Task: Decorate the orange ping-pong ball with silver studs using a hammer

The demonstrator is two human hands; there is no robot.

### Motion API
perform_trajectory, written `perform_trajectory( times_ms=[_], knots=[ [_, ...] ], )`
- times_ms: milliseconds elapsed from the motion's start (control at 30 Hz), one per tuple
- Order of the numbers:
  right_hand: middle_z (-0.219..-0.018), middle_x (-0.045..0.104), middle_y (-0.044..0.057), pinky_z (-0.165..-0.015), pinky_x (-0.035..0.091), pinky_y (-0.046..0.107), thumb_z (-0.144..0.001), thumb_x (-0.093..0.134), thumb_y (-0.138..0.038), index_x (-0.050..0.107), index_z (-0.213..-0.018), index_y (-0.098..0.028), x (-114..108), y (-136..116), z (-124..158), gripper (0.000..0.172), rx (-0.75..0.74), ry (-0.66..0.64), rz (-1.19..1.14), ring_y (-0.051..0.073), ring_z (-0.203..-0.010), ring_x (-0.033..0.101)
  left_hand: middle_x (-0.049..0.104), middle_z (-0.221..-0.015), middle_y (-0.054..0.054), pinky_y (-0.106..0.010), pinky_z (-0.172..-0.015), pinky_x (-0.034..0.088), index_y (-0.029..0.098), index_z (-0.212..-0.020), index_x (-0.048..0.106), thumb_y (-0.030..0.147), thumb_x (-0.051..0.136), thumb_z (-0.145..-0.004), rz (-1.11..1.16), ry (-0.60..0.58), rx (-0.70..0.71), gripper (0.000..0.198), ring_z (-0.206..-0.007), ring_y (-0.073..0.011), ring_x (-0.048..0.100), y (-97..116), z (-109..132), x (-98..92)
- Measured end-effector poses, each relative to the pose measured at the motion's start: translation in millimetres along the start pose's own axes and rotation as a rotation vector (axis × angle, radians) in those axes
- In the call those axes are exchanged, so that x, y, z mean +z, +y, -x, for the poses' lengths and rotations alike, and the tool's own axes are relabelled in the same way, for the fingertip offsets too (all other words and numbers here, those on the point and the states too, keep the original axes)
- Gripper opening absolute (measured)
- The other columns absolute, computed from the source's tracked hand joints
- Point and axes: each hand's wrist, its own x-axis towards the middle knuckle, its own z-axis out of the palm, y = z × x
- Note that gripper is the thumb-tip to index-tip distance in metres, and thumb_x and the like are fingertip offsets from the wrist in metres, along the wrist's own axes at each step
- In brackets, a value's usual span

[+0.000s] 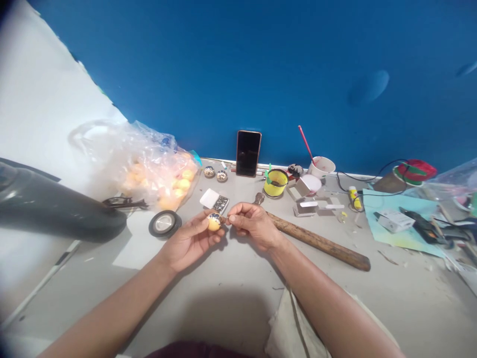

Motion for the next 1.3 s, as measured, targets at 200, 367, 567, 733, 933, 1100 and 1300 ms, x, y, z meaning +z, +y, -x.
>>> perform_trajectory(
  times_ms=[200, 367, 567, 733, 933, 1100, 1300],
  knots=[
    [-0.072, 0.067, 0.002, -0.048, 0.028, 0.021, -0.067, 0.090, -0.038, 0.070, -0.075, -0.017, 0.0, -0.6, -0.2, 0.030, 0.000, -0.007, -0.015, 0.008, -0.054, 0.045, 0.074, -0.093, -0.008, -0.026, -0.068, 0.054, 0.016, -0.112, 0.068, 0.019, 0.081, -0.078, -0.042, -0.002, 0.018, 0.037, -0.078, -0.0175, 0.071, 0.9, 2.4, 2.6],
    [-0.071, 0.066, 0.001, -0.049, 0.027, 0.022, -0.068, 0.090, -0.038, 0.071, -0.076, -0.017, -0.9, 0.4, -0.8, 0.029, -0.002, -0.025, -0.036, 0.007, -0.053, 0.044, 0.071, -0.090, -0.006, -0.024, -0.066, 0.052, 0.016, -0.118, 0.069, 0.015, 0.082, -0.077, -0.059, -0.021, 0.045, 0.043, -0.076, -0.0146, 0.067, -0.2, 3.0, 2.5],
    [-0.069, 0.066, 0.001, -0.049, 0.029, 0.022, -0.066, 0.091, -0.038, 0.072, -0.075, -0.017, -0.4, 2.0, -2.5, 0.030, -0.007, -0.024, -0.005, 0.007, -0.053, 0.044, 0.070, -0.089, -0.005, -0.025, -0.066, 0.053, 0.017, -0.114, 0.069, 0.016, 0.079, -0.080, -0.070, 0.003, 0.067, 0.035, -0.075, -0.0152, 0.067, -1.6, 1.8, 2.5],
    [-0.067, 0.066, 0.001, -0.049, 0.029, 0.023, -0.064, 0.091, -0.037, 0.072, -0.075, -0.018, 1.0, 1.7, -3.5, 0.029, -0.006, -0.029, 0.001, 0.008, -0.053, 0.043, 0.069, -0.084, -0.006, -0.023, -0.064, 0.053, 0.014, -0.111, 0.069, 0.020, 0.078, -0.082, -0.049, 0.016, 0.047, 0.030, -0.074, -0.0152, 0.067, -2.4, 0.0, 3.6],
    [-0.064, 0.065, 0.000, -0.048, 0.028, 0.023, -0.068, 0.089, -0.037, 0.072, -0.074, -0.017, 2.6, -0.1, -2.6, 0.027, -0.036, -0.058, 0.081, 0.007, -0.051, 0.043, 0.070, -0.085, -0.007, -0.025, -0.065, 0.055, 0.014, -0.110, 0.068, 0.029, 0.079, -0.083, -0.079, 0.045, 0.055, 0.032, -0.072, -0.0153, 0.067, -5.4, -1.2, 1.7],
    [-0.065, 0.067, 0.002, -0.049, 0.030, 0.023, -0.070, 0.087, -0.039, 0.073, -0.076, -0.016, 3.4, 1.7, -1.5, 0.027, -0.043, -0.041, 0.162, 0.008, -0.052, 0.044, 0.070, -0.082, -0.006, -0.024, -0.064, 0.054, 0.013, -0.106, 0.069, 0.030, 0.083, -0.079, -0.116, 0.064, 0.075, 0.035, -0.071, -0.0142, 0.066, -6.0, -0.6, 2.1],
    [-0.064, 0.068, 0.002, -0.050, 0.032, 0.023, -0.069, 0.087, -0.036, 0.075, -0.077, -0.015, 3.1, 4.0, -1.5, 0.025, -0.030, -0.031, 0.215, 0.008, -0.053, 0.045, 0.069, -0.078, -0.003, -0.023, -0.060, 0.053, 0.014, -0.101, 0.069, 0.030, 0.087, -0.074, -0.144, 0.076, 0.105, 0.037, -0.066, -0.0130, 0.066, -4.7, -1.2, 4.2]
  ],
)
